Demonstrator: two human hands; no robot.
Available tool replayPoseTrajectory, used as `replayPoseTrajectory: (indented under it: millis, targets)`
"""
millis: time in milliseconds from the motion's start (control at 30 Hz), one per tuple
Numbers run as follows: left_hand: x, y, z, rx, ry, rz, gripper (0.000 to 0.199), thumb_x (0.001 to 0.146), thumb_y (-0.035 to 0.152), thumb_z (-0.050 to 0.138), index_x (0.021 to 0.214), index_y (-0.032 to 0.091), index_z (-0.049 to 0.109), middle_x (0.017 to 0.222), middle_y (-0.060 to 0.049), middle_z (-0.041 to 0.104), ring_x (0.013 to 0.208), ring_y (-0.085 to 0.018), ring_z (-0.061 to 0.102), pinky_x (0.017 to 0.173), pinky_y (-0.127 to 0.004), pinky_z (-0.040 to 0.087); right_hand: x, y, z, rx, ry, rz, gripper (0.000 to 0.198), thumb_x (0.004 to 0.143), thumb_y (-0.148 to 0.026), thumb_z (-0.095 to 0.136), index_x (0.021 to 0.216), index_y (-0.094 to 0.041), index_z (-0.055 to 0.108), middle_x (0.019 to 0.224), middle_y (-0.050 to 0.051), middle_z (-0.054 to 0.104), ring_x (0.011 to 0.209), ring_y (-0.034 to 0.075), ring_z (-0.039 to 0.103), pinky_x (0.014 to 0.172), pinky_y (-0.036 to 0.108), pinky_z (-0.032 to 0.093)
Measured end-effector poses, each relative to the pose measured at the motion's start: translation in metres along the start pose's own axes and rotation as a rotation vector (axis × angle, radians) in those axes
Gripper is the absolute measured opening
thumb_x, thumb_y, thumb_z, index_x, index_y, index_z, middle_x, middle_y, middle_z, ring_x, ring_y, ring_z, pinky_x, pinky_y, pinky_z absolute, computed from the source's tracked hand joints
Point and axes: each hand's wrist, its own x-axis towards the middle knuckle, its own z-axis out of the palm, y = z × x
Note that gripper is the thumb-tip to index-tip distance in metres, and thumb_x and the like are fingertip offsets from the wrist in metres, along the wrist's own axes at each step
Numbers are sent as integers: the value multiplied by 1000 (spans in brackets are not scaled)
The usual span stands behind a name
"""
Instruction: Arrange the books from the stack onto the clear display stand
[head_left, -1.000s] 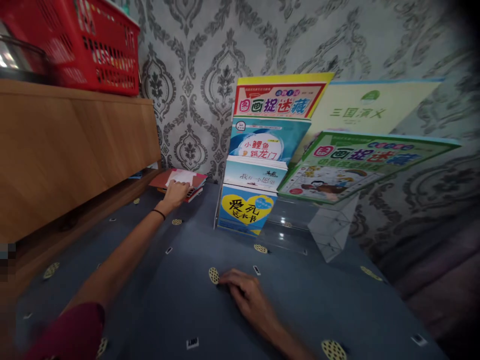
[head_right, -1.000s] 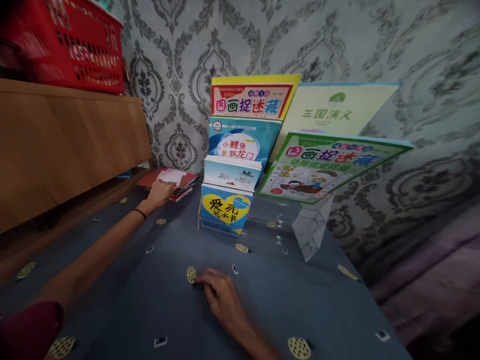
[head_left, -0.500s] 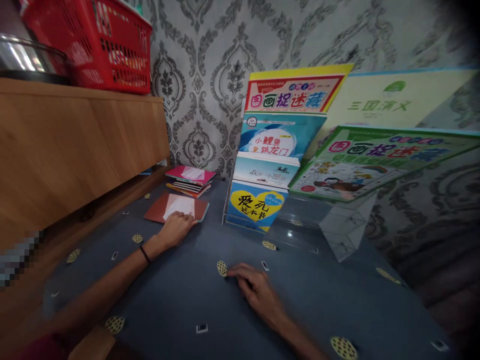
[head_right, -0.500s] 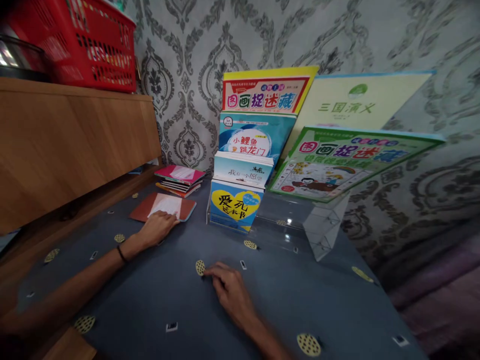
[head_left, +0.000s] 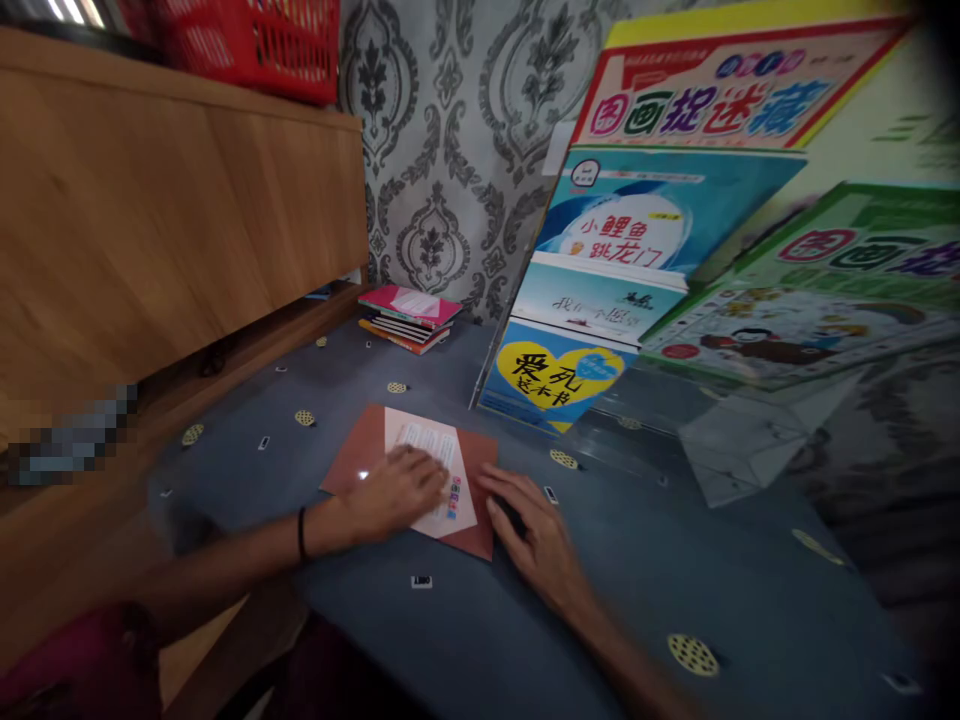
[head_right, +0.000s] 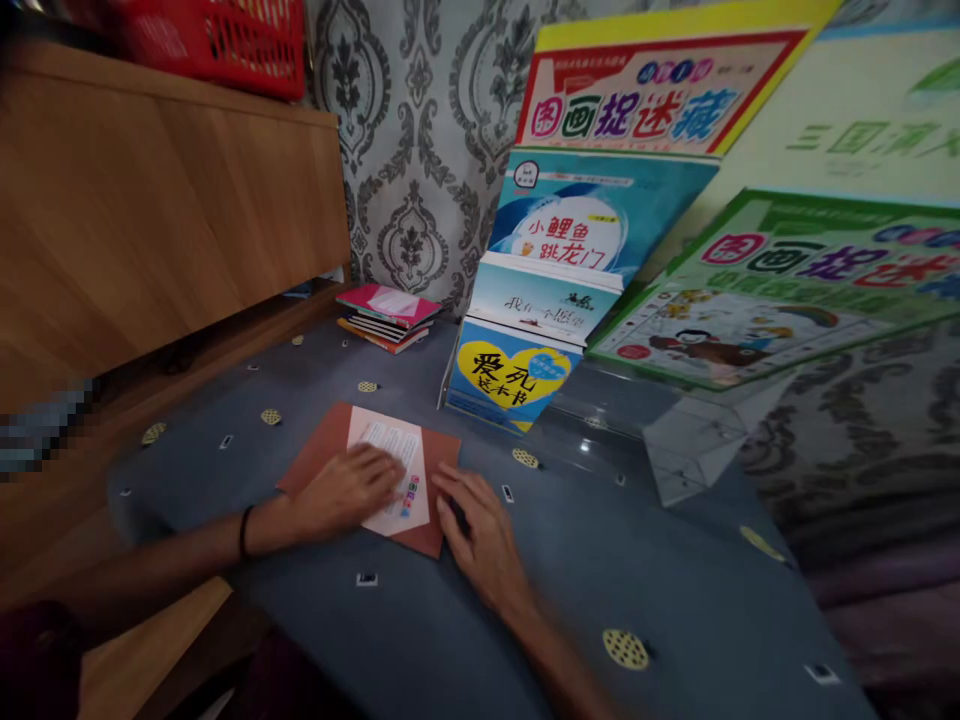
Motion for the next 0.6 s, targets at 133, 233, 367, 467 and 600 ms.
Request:
replayPoseTrajectory:
  millis: [133, 233, 367, 467, 600]
  targets:
    - [-6, -42, 10, 19, -133, -289, 60, 106, 51, 41, 143, 5, 49, 148, -22, 55, 140, -32, 51, 114, -47, 38, 2, 8, 6, -116, -83, -48, 38, 102, -36, 49, 134, -22, 65, 145, 13, 62, 138, 29, 55, 113, 53, 46]
    - [-10, -51, 20, -18, -218, -322, 70, 105, 57, 34, 148, 2, 43, 155, -25, 46, 149, -33, 39, 121, -48, 29, 16, 21, 14, -181, -134, -46, 42, 102, -37, 48, 138, -21, 62, 149, 15, 58, 141, 30, 51, 115, 56, 43]
    - [-14, -51, 28, -51, -178, -305, 72, 105, 59, 30, 149, 3, 43, 157, -25, 44, 152, -31, 36, 123, -48, 25, 40, 34, 29, -285, -133, 20, 44, 100, -38, 49, 137, -18, 62, 148, 18, 58, 138, 33, 53, 112, 59, 43]
    - [-15, -58, 27, -75, -142, -261, 71, 104, 60, 33, 150, 7, 43, 156, -23, 47, 150, -29, 38, 122, -46, 26, 44, 33, 36, -336, -113, 11, 43, 100, -39, 48, 135, -19, 64, 141, 17, 62, 129, 33, 58, 107, 59, 47]
    - [-11, -67, 20, -117, -118, -153, 60, 104, 55, 41, 146, 12, 48, 152, -18, 53, 146, -25, 46, 120, -40, 30, 23, 22, 36, -399, -71, -9, 42, 101, -42, 48, 135, -23, 64, 134, 15, 65, 120, 33, 59, 99, 55, 51]
